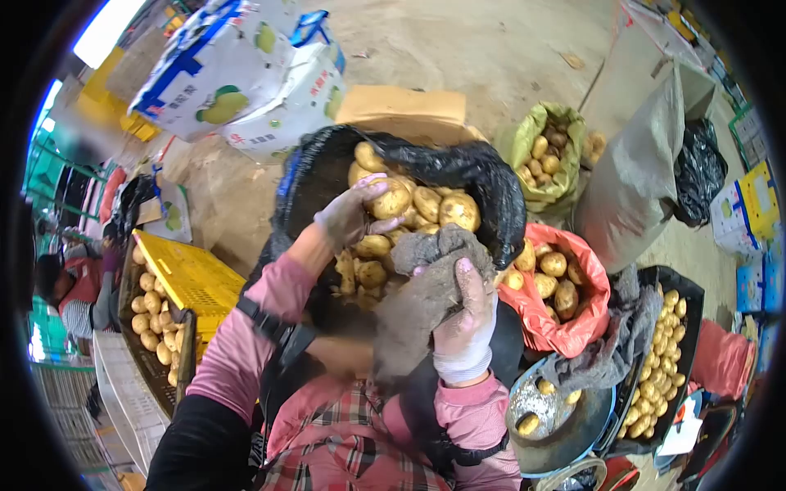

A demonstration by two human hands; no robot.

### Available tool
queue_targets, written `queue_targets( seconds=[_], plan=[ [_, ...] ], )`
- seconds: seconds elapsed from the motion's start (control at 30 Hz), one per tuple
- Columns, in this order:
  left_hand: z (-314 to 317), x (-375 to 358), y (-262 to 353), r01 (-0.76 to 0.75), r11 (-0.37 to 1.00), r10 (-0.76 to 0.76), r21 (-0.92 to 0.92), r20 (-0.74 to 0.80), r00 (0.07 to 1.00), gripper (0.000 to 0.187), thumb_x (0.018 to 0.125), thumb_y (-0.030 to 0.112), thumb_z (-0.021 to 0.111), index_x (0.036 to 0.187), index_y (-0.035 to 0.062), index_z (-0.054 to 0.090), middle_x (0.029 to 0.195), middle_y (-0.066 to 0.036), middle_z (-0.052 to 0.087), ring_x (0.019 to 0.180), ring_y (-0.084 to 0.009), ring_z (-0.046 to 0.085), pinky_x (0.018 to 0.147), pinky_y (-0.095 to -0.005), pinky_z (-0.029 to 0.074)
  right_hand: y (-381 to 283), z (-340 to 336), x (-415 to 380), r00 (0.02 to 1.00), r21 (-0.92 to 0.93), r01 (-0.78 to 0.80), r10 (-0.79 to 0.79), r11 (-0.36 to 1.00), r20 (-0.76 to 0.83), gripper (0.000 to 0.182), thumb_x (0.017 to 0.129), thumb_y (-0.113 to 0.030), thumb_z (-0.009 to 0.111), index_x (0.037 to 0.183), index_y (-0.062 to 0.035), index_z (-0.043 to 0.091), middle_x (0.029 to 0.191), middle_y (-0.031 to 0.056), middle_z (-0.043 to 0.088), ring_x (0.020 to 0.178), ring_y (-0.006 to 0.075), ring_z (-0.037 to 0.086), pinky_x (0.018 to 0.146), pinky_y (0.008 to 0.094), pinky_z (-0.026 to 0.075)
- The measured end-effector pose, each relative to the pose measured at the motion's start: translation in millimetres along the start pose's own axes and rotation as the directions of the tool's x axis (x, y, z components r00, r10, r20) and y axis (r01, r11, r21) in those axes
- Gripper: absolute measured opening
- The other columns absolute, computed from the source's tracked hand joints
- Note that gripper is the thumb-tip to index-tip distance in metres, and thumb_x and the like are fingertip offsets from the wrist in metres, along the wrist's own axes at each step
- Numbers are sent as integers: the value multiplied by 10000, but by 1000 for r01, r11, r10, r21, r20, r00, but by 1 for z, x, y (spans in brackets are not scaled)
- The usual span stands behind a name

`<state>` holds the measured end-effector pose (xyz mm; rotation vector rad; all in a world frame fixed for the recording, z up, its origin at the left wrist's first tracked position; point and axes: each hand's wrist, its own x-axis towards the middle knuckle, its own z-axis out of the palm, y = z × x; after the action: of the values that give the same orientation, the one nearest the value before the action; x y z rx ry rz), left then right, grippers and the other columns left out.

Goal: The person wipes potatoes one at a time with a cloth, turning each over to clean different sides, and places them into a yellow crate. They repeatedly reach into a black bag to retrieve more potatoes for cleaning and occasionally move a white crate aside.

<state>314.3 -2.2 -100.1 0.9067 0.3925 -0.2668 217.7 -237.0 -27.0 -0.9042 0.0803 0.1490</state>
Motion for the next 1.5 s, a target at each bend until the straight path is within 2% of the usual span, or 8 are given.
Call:
queue_targets(
  seconds=[0.1, 0.3, 0.43, 0.73, 0.87, 1.03, 1.17, 1.5],
  plan=[
    [15, -95, 38, -60, 967, 109, -247, 191, 976, 406, 1030, 362, 499, 1362, 136, 436, 1333, -155, 556, 1159, -365, 612, 859, -506, 602, 8, -9, -1, 908, -257, 319, -216, 912, 360, 726, 1003, -569, 433, 1380, 51, 434, 1361, 200, 539, 1066, 293, 654, 944, 409, 534],
    [7, -218, 19, -179, 907, 259, -381, 169, 951, 521, 1038, 462, 420, 1430, 119, 400, 1383, -163, 533, 1212, -371, 586, 840, -519, 606, 6, 42, -59, 932, -440, 257, -101, 860, 348, 294, 867, -50, 677, 1153, 20, 679, 1123, 122, 704, 1039, 239, 672, 967, 354, 491],
    [20, -252, -29, -225, 877, 314, -424, 154, 937, 493, 1039, 349, 461, 1453, 95, 378, 1405, -102, 512, 1297, -220, 501, 1091, -393, 419, 23, 94, -99, 426, -433, 900, -303, 48, 852, 355, 772, -27, 707, 1123, -80, 723, 1146, 148, 687, 1156, 361, 594, 1070, 469, 393],
    [10, -287, -57, -637, 771, 637, 21, -4, 771, 397, 1043, 211, 399, 1370, -10, 444, 1365, -151, 524, 1266, -273, 516, 1083, -343, 394, 44, 122, -124, 775, -610, 626, -474, 486, 418, 238, 870, -144, 734, 712, -4, 624, 669, 162, 645, 600, 254, 633, 545, 380, 454],
    [20, -328, -42, -440, 845, 492, -304, 120, 862, 584, 1022, 460, 484, 1439, 68, 375, 1341, -95, 537, 1206, -228, 562, 1001, -375, 482, 44, 99, -99, 963, -403, 226, -142, 887, 228, 159, 938, -116, 660, 896, 37, 672, 850, 80, 700, 760, 125, 640, 677, 326, 515],
    [0, -330, -50, -688, 547, 724, 477, 144, 675, 541, 1031, 484, 432, 1404, 94, 394, 1322, -99, 536, 1208, -228, 554, 998, -388, 481, 25, 90, -137, 891, -362, 302, -126, 882, 436, 250, 978, -84, 579, 1182, 46, 644, 1108, 92, 691, 982, 148, 643, 880, 295, 513],
    [9, -335, -44, -386, 839, 461, -383, 126, 878, 516, 1032, 493, 412, 1373, 106, 409, 1290, -92, 547, 1160, -209, 567, 920, -365, 506, 26, 87, -170, 857, -520, 367, -62, 771, 512, 194, 969, -84, 590, 1120, 16, 660, 1003, 78, 691, 848, 137, 637, 780, 293, 513],
    [-7, -317, -58, -351, 864, 427, -362, 157, 891, 485, 1045, 471, 402, 1365, 109, 437, 1305, -69, 554, 1152, -200, 567, 926, -352, 494, 34, 105, -176, 908, -450, 258, -56, 855, 415, 182, 954, -127, 631, 1001, 39, 687, 859, 100, 704, 756, 135, 666, 657, 257, 520]
  ],
)
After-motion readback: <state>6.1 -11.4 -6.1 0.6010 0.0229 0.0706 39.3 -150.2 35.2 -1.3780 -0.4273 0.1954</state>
